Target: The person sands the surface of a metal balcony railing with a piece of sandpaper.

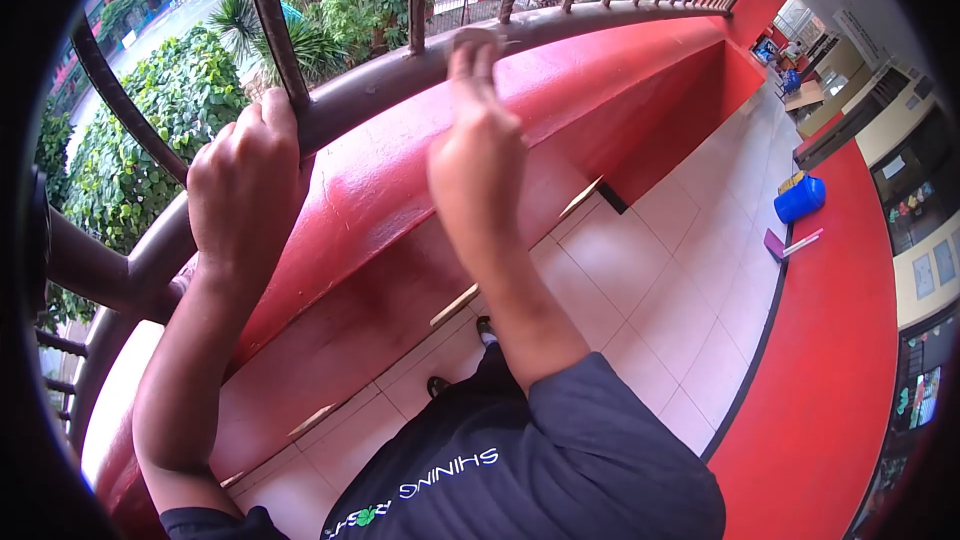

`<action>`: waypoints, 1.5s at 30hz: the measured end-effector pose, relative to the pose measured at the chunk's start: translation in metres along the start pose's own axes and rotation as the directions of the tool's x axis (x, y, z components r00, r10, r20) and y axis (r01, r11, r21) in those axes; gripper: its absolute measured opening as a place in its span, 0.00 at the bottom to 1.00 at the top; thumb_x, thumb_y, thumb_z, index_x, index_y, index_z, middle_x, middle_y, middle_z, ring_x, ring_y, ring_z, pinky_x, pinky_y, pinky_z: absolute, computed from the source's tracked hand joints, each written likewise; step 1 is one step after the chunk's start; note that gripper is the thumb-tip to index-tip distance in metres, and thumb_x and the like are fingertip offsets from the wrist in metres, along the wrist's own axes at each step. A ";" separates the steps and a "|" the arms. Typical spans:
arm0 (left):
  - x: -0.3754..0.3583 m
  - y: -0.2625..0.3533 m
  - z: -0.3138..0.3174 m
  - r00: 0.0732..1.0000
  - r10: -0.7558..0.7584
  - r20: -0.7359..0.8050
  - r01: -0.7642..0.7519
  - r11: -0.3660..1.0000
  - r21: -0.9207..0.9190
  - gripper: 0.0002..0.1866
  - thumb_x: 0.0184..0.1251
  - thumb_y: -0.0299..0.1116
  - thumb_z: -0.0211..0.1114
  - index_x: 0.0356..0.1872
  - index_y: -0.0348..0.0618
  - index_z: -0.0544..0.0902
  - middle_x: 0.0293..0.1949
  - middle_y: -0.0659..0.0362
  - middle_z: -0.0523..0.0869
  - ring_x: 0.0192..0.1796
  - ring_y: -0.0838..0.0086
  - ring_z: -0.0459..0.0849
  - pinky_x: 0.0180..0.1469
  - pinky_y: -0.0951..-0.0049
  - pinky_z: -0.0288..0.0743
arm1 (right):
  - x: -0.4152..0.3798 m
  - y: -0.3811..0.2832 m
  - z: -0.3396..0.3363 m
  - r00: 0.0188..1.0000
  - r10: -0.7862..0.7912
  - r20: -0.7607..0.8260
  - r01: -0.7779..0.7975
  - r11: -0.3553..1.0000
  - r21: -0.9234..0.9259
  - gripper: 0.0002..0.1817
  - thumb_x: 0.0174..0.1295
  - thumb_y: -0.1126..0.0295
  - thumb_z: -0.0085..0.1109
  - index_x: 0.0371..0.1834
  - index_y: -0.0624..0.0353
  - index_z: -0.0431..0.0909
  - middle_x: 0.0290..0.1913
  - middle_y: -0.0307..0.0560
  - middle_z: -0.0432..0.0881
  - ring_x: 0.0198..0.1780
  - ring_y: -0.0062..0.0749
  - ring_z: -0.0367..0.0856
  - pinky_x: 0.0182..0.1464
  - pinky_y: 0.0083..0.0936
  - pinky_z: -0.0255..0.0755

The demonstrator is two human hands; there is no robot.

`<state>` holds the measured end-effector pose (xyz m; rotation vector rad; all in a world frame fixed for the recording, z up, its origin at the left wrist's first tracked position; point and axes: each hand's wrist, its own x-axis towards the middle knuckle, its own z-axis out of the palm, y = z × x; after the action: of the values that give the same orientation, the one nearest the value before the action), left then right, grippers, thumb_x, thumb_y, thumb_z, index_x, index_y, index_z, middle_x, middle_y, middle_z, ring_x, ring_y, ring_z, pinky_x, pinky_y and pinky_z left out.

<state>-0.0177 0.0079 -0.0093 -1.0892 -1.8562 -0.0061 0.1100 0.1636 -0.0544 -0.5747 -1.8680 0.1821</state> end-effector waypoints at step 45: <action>0.000 0.001 -0.005 0.997 -0.053 0.052 0.059 0.990 -0.132 0.17 0.66 0.41 0.76 0.40 0.41 0.78 0.28 0.56 0.85 0.31 0.64 0.91 0.35 0.65 0.87 | 0.017 -0.008 -0.019 0.977 -0.057 0.207 0.059 0.998 0.000 0.33 0.60 0.87 0.48 0.70 0.59 0.82 0.71 0.57 0.80 0.66 0.55 0.83 0.70 0.44 0.79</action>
<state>-0.0135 0.0058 -0.0072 -1.1365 -1.9516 -0.1394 0.1208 0.1616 -0.0300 -0.5204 -2.0850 0.2039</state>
